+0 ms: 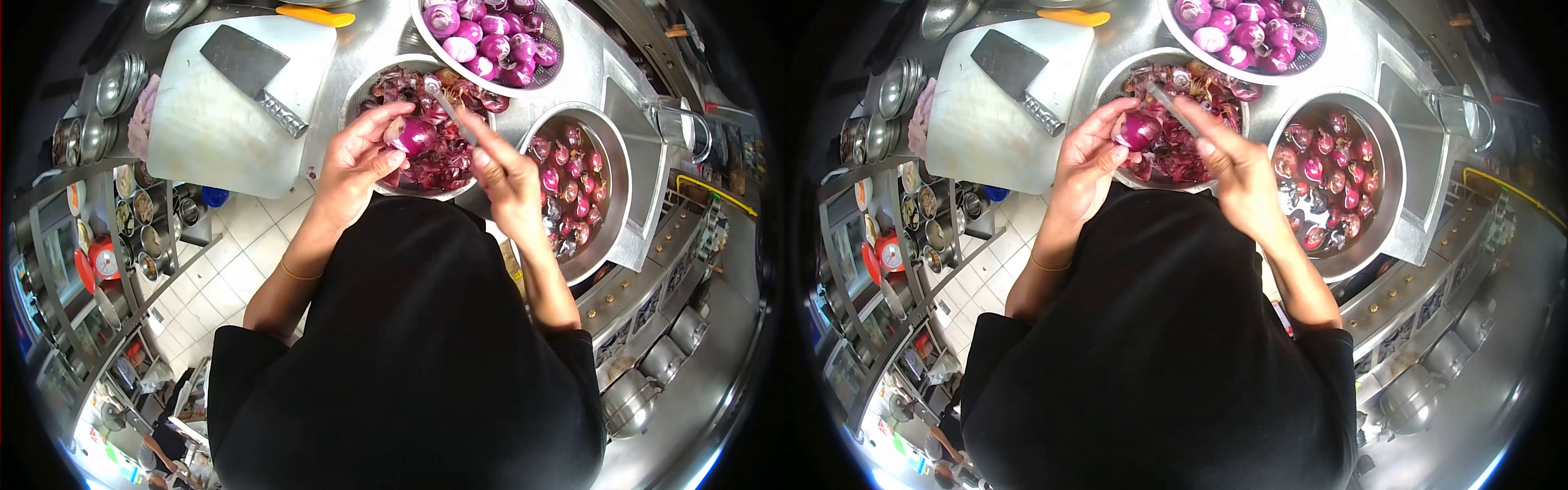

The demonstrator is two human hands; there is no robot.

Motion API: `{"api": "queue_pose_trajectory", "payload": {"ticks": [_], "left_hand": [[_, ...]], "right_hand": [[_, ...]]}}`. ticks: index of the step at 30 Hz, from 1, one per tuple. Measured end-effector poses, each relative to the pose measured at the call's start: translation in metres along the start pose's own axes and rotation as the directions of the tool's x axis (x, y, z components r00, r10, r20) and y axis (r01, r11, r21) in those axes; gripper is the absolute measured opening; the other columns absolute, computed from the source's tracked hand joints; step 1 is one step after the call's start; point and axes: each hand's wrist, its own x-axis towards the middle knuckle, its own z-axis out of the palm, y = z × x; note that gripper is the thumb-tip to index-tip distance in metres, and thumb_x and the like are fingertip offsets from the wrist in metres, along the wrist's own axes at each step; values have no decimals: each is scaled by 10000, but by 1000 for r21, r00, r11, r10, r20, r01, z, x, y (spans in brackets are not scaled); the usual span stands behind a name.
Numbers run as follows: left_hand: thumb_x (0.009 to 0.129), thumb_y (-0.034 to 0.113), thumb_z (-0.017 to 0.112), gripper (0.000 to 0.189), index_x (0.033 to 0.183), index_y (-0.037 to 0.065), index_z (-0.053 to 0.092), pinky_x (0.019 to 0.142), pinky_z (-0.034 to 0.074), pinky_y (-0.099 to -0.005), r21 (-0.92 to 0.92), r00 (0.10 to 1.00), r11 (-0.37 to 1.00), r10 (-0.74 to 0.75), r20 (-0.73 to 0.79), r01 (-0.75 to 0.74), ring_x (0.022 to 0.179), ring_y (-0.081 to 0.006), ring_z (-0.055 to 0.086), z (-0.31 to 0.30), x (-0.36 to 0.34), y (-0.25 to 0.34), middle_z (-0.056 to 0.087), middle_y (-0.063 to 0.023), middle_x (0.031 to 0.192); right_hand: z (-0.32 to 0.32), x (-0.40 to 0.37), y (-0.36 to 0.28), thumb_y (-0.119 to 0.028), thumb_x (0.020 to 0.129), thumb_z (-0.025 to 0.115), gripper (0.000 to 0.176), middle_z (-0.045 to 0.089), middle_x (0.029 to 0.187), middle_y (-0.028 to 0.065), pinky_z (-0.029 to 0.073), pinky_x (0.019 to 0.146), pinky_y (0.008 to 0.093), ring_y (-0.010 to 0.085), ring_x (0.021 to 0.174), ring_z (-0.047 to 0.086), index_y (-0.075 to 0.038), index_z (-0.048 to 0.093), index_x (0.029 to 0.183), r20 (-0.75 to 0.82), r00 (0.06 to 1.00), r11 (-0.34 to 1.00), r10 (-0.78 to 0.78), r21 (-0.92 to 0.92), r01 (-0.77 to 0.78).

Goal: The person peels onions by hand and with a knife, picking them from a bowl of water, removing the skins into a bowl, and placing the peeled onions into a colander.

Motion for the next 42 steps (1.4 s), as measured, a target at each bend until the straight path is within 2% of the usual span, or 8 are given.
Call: {"api": "queue_pose_trajectory", "payload": {"ticks": [1,6,11,13,22,25,29,42], "left_hand": [[843,34,629,466,1276,-25,467,747,470,-218,-5,999,999,45,-20,-45,906,-106,578,3,0,1,598,-69,1057],[825,15,640,477,1258,-34,448,857,482,-294,18,998,999,30,57,-31,1047,-164,566,-12,1,-5,563,-119,1170],[786,-36,661,425,1175,-20,490,896,482,-341,11,994,994,106,4,-106,1068,-203,562,-7,3,-9,536,-163,1203],[748,-102,662,364,1073,-9,529,906,455,-298,133,939,931,344,2,-341,1063,-178,540,-9,6,-15,524,-128,1163],[725,-136,664,309,967,-12,516,884,457,-305,320,789,751,615,-17,-578,1005,-174,518,-2,6,-23,468,-121,1113],[721,-148,662,330,981,-13,508,877,462,-310,329,771,729,637,-7,-600,994,-169,514,-3,7,-25,466,-125,1110],[718,-158,659,350,995,-11,502,864,466,-303,209,826,817,560,-67,-537,993,-166,512,-2,7,-22,466,-128,1104],[719,-139,673,349,989,-3,498,850,473,-298,273,758,744,648,-70,-610,986,-167,520,3,9,-29,469,-127,1092]], "right_hand": [[-4,-1,-1,-80,946,481,370,605,822,-14,410,594,216,66,600,452,-87,519,1314,-27,973,960,231,168,-223],[-9,-5,0,-184,963,487,497,389,663,-52,342,562,201,52,592,354,-104,343,1432,84,966,937,246,235,-260],[2,-12,-7,-195,961,496,516,395,674,-41,353,580,208,71,609,367,-96,326,1438,149,972,955,182,208,-211],[7,-12,-12,-182,962,493,511,422,693,-32,359,589,208,72,616,367,-94,328,1437,238,942,908,236,290,-301],[30,-10,-14,-135,976,448,437,603,867,-3,379,572,212,71,582,363,-95,388,1406,143,974,952,174,229,-204],[32,-9,-16,-134,979,439,420,509,678,-20,354,532,199,57,554,347,-96,409,1396,114,983,964,147,204,-168],[24,-4,-2,-135,986,411,430,387,600,-49,280,443,164,30,484,321,-79,372,1410,56,961,798,272,544,-258],[38,-6,-9,-176,985,440,440,458,685,-23,345,546,208,60,577,360,-95,380,1413,134,983,941,123,298,-158]]}}
